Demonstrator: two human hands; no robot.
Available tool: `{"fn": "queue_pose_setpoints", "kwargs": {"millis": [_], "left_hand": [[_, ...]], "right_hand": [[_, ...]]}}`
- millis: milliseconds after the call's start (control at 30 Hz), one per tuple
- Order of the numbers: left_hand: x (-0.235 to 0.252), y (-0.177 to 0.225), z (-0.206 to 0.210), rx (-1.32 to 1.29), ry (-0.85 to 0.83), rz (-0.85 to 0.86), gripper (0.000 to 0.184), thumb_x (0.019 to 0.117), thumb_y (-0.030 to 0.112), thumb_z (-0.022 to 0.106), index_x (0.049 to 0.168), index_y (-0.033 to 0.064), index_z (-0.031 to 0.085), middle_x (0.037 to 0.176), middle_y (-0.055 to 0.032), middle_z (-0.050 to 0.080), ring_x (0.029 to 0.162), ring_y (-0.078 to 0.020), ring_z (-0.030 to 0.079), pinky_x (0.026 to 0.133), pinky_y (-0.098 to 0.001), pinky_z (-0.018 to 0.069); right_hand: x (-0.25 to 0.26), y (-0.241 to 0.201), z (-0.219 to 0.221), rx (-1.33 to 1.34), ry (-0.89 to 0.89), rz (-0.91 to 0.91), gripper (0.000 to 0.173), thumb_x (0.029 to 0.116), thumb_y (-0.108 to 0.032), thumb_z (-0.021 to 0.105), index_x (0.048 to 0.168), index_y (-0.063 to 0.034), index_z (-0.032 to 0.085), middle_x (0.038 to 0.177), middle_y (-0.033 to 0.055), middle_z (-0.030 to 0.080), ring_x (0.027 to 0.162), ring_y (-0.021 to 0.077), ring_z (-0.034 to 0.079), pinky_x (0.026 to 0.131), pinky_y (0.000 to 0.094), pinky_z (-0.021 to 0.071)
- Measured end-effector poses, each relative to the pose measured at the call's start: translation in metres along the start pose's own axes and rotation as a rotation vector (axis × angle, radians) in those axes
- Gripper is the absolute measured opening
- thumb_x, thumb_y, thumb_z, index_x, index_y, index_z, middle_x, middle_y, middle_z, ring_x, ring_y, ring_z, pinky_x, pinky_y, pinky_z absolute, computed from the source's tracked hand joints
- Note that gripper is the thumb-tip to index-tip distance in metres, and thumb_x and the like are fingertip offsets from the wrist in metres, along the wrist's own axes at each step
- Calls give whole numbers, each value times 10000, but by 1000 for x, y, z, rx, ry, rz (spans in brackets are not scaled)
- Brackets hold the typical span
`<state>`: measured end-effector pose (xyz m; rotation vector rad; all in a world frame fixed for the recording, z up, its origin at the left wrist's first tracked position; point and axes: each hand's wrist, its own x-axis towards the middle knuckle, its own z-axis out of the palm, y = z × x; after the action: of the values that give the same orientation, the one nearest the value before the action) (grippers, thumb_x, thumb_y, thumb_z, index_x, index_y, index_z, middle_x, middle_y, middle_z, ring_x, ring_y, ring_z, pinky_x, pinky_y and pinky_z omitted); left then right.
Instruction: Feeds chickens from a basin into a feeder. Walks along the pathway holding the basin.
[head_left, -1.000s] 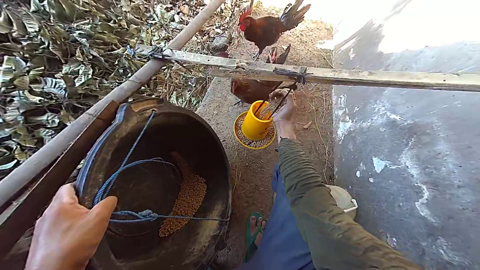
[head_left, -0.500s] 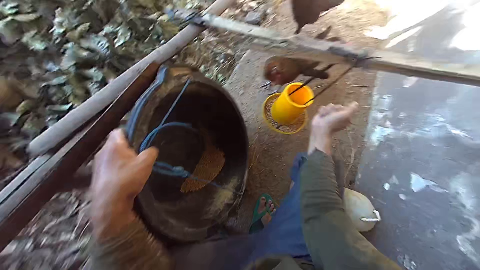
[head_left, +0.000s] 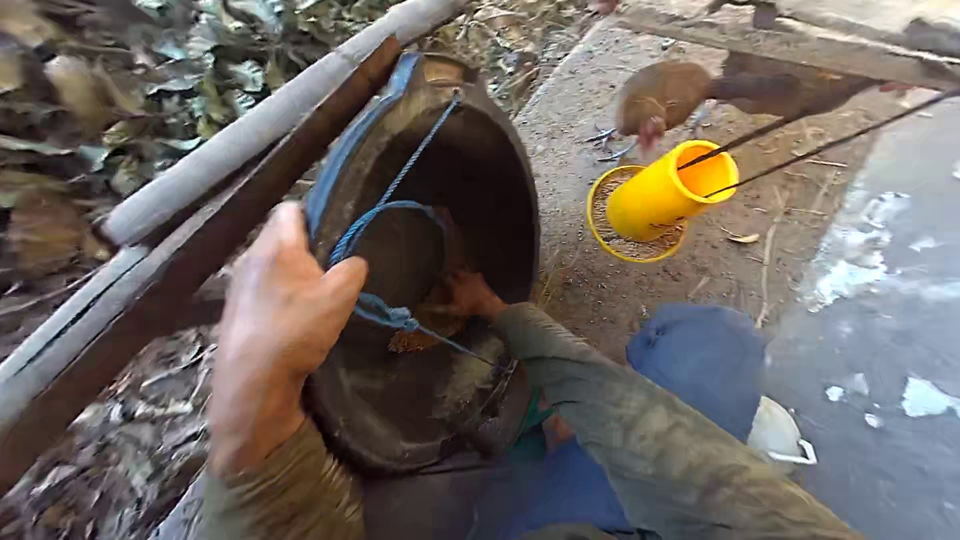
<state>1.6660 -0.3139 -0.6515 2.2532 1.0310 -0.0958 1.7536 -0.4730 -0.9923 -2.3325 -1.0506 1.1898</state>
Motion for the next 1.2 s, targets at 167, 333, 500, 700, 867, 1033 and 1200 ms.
{"fn": "queue_pose_setpoints", "kwargs": {"millis": [167, 333, 500, 700, 867, 1033, 1200], "left_hand": [[2, -2, 1, 42, 36, -2, 445, 815, 191, 704, 1219, 89, 547, 966, -203, 638, 858, -395, 636, 657, -656, 469], [4, -4, 3, -2, 56, -24, 439, 791, 235, 686, 1189, 105, 553, 921, -162, 634, 817, -342, 636, 624, -609, 474], [6, -5, 4, -28, 56, 2, 454, 745, 280, 658, 1150, 98, 566, 880, -136, 621, 788, -309, 627, 599, -584, 461], [6, -2, 3, -20, 37, 19, 465, 748, 252, 658, 1170, 85, 557, 912, -163, 628, 833, -349, 628, 627, -611, 458], [9, -5, 3, -17, 32, 45, 542, 750, 240, 658, 1250, 61, 552, 993, -220, 643, 911, -410, 634, 680, -664, 459], [8, -2, 3, -7, 29, 44, 489, 766, 227, 661, 1206, 46, 547, 986, -236, 623, 923, -433, 613, 685, -671, 444], [9, -2, 3, 1, 32, 50, 488, 783, 212, 661, 1219, 29, 542, 1024, -276, 618, 972, -475, 605, 719, -706, 434]], "right_hand": [[-21, -39, 45, 190, -59, -28, 902, 794, -608, 780, 1530, -177, 488, 1598, 251, 367, 1435, 489, 369, 1088, 703, 357], [-17, -53, 32, 278, -225, -102, 586, 917, -271, 747, 1430, -44, 578, 1372, 270, 600, 1301, 432, 556, 1092, 618, 423], [-37, -55, -4, 583, -309, 120, 379, 937, -248, 716, 1147, 63, 656, 1087, 230, 679, 1001, 326, 661, 880, 558, 516], [-80, -35, -32, 1133, -135, 219, 311, 920, -118, 672, 1212, -37, 604, 924, 76, 617, 720, 136, 561, 612, 338, 481], [-147, -5, -78, 1578, 154, -110, 180, 839, -28, 567, 993, -119, 542, 756, 1, 643, 498, 52, 511, 399, 195, 377], [-226, 34, -153, 1685, 551, -242, 104, 863, -52, 522, 923, -132, 548, 792, 8, 668, 485, 37, 519, 379, 175, 365], [-283, 86, -231, 1601, 981, -325, 175, 897, -93, 489, 828, -207, 602, 788, -22, 671, 489, 23, 524, 394, 162, 388]]}}
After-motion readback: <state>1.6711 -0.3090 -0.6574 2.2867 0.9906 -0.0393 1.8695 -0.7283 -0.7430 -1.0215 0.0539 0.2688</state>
